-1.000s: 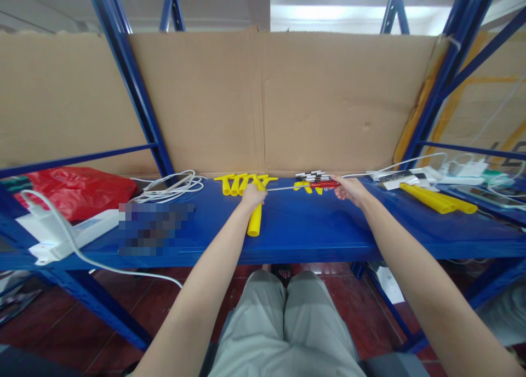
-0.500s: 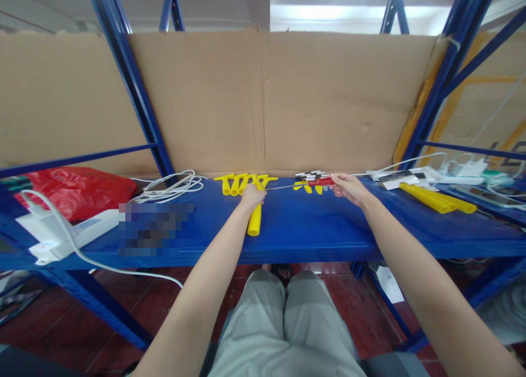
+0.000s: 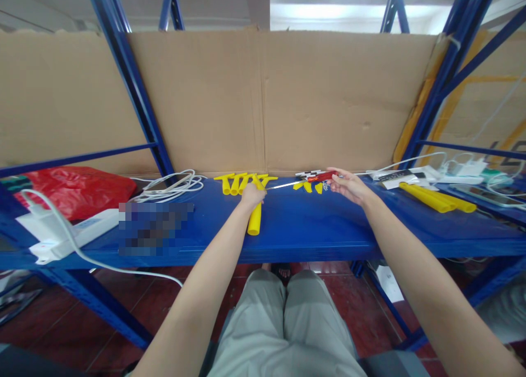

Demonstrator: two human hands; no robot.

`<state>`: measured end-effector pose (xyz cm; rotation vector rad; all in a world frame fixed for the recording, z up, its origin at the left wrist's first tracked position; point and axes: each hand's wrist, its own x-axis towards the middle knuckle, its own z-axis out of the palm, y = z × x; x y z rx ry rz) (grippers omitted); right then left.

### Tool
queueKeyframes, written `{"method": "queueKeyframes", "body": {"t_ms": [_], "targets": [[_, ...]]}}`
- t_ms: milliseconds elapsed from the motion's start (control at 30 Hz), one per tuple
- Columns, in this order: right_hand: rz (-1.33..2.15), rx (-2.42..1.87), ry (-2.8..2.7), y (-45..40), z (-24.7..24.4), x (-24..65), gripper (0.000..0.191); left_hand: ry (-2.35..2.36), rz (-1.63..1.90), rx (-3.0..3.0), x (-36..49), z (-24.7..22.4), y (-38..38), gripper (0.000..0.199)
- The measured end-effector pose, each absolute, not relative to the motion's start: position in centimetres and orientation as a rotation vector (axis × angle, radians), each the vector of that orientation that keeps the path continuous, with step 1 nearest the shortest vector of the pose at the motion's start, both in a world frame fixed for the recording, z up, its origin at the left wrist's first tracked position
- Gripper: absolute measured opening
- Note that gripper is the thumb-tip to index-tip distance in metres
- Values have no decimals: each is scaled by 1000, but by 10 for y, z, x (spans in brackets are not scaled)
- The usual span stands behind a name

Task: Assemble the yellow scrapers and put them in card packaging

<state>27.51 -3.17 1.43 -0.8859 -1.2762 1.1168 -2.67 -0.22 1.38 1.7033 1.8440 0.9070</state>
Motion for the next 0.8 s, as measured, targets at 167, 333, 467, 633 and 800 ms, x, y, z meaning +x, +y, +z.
{"method": "queueKeyframes", "body": {"t_ms": [167,333,467,633,800], "targets": [[1107,-894,-1300,-32,16,273,23,1853,915,1692,-27,14,-2,8],[1054,-967,-1303,-33,17,269,24,1847,923,1691,-27,14,-1,9],[1007,-1046,-1260,-33,18,267,29,1857,909,1692,-26,14,-2,9],[975,-1127,-1207,-36,20,263,30,1870,887,1699,-25,16,-5,10],[951,-1176,-1199,-39,22,262,31,1867,883,1692,-25,16,-6,10]]}}
